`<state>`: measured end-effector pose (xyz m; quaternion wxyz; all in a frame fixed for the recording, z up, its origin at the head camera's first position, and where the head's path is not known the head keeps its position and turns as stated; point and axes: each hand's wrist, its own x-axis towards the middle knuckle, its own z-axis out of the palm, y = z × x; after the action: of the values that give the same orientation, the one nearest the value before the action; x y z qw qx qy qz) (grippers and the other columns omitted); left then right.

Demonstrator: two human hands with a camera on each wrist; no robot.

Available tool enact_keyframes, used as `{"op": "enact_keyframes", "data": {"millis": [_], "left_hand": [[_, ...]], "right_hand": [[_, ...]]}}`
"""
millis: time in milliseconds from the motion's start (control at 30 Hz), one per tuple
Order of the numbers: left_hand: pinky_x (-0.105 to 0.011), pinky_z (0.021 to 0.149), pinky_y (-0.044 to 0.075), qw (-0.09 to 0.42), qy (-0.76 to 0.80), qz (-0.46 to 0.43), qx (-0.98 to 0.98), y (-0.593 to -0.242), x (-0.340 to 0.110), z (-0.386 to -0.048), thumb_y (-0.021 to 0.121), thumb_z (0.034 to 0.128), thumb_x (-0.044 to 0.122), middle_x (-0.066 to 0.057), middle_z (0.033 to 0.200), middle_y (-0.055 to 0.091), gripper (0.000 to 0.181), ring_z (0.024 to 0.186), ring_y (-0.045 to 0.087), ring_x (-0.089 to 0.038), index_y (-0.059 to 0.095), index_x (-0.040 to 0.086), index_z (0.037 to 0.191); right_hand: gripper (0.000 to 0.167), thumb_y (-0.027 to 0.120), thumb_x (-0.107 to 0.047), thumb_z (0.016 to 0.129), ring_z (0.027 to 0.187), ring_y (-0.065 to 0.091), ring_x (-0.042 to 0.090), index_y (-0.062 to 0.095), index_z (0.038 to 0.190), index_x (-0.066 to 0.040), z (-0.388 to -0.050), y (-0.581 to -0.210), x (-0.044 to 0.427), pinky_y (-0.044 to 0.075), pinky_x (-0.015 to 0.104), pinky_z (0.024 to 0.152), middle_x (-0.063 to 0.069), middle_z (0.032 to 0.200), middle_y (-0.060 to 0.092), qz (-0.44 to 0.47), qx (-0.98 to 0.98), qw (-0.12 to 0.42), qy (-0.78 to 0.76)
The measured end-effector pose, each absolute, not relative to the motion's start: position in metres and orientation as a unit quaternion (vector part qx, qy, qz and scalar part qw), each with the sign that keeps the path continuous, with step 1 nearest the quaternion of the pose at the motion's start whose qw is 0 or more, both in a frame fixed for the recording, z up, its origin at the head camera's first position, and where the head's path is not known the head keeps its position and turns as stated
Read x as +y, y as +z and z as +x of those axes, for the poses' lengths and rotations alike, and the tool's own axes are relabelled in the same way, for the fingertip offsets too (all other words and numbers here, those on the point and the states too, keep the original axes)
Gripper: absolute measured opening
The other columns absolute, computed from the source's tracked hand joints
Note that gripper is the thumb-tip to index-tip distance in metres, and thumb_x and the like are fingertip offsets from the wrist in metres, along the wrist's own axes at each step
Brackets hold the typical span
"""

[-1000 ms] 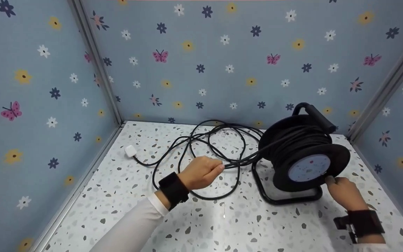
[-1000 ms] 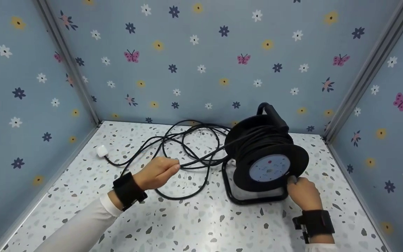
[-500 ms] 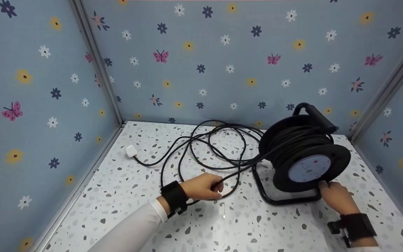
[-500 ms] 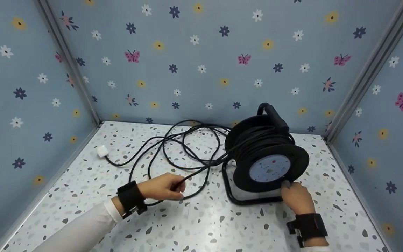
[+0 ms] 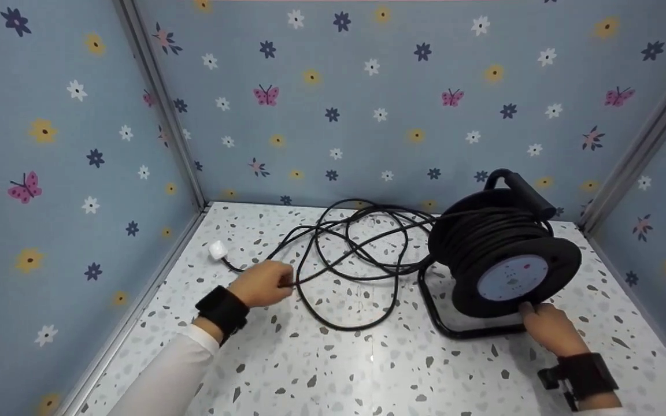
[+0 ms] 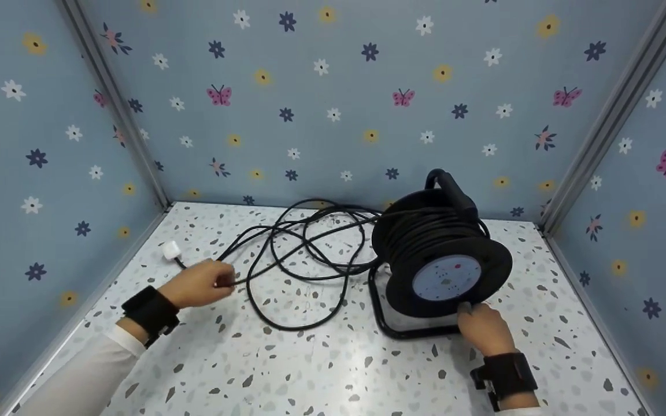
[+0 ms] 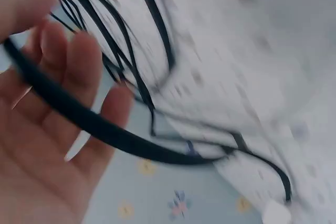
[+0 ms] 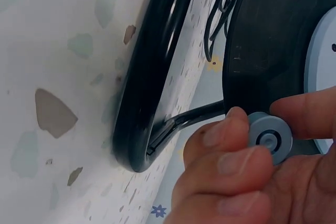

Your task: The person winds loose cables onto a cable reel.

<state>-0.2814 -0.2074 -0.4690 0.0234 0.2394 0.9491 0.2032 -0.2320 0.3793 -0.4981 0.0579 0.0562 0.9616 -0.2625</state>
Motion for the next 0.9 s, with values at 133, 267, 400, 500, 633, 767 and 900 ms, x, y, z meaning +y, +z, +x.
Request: {"op": "enact_keyframes", "data": {"millis": [133,267,400,500,633,767,900], "left_hand": [[-0.054,0.095,0.058,-0.114,0.213,0.196,0.950,-0.466,-0.242,-0.293,0.074,0.0955,0.010,-0.010,0.101,0.074,0.003,0.099,0.071,-0.034,0.073,0.008,0.097],[-0.054,0.108,0.053,-0.185,0.338,0.125,0.914,-0.462,-0.270,-0.301,0.073,0.1040,0.015,-0.018,0.117,0.076,0.013,0.117,0.070,-0.039,0.075,0.002,0.108],[-0.033,0.105,0.052,-0.220,0.481,0.080,0.845,-0.454,-0.285,-0.306,0.075,0.1024,0.010,-0.008,0.109,0.079,0.010,0.110,0.072,-0.019,0.079,0.002,0.106],[-0.020,0.094,0.051,-0.237,0.575,0.083,0.779,-0.447,-0.284,-0.309,0.071,0.1021,0.005,0.006,0.091,0.077,0.013,0.093,0.069,-0.005,0.080,0.000,0.094],[-0.020,0.076,0.050,-0.243,0.685,0.126,0.676,-0.436,-0.271,-0.311,0.079,0.1014,0.035,0.011,0.064,0.058,0.051,0.065,0.056,-0.002,0.063,-0.001,0.069],[-0.021,0.056,0.032,-0.258,0.708,0.164,0.636,-0.425,-0.256,-0.308,0.083,0.0886,0.065,0.014,0.055,0.039,0.089,0.052,0.034,-0.003,0.034,-0.005,0.059],[-0.023,0.053,0.019,-0.260,0.692,0.198,0.643,-0.419,-0.248,-0.306,0.081,0.0924,0.061,0.017,0.053,0.038,0.095,0.048,0.029,-0.001,0.030,-0.012,0.060]], "right_hand": [[0.068,0.029,-0.036,0.115,0.112,0.065,0.063,0.059,0.123,0.025,-0.231,-0.500,0.379,0.051,0.069,0.095,0.048,0.124,0.062,0.054,0.960,0.057,-0.270],[0.068,0.030,-0.036,0.115,0.119,0.061,0.066,0.059,0.125,0.025,-0.230,-0.501,0.378,0.050,0.071,0.099,0.049,0.128,0.060,0.053,0.959,0.056,-0.274],[0.068,0.030,-0.037,0.115,0.121,0.059,0.067,0.059,0.125,0.024,-0.230,-0.501,0.378,0.049,0.071,0.101,0.049,0.130,0.059,0.053,0.959,0.058,-0.271],[0.068,0.030,-0.037,0.116,0.121,0.060,0.066,0.060,0.124,0.023,-0.231,-0.501,0.379,0.049,0.071,0.100,0.048,0.129,0.060,0.053,0.960,0.058,-0.269],[0.068,0.029,-0.038,0.116,0.122,0.059,0.066,0.061,0.124,0.022,-0.231,-0.501,0.380,0.049,0.071,0.101,0.047,0.131,0.060,0.055,0.959,0.060,-0.273],[0.064,0.029,-0.037,0.116,0.109,0.067,0.060,0.065,0.111,0.016,-0.230,-0.503,0.376,0.053,0.066,0.095,0.043,0.117,0.067,0.052,0.959,0.059,-0.272],[0.058,0.029,-0.036,0.116,0.076,0.071,0.039,0.065,0.092,0.003,-0.228,-0.507,0.367,0.055,0.052,0.076,0.027,0.087,0.071,0.047,0.958,0.071,-0.275]]}}
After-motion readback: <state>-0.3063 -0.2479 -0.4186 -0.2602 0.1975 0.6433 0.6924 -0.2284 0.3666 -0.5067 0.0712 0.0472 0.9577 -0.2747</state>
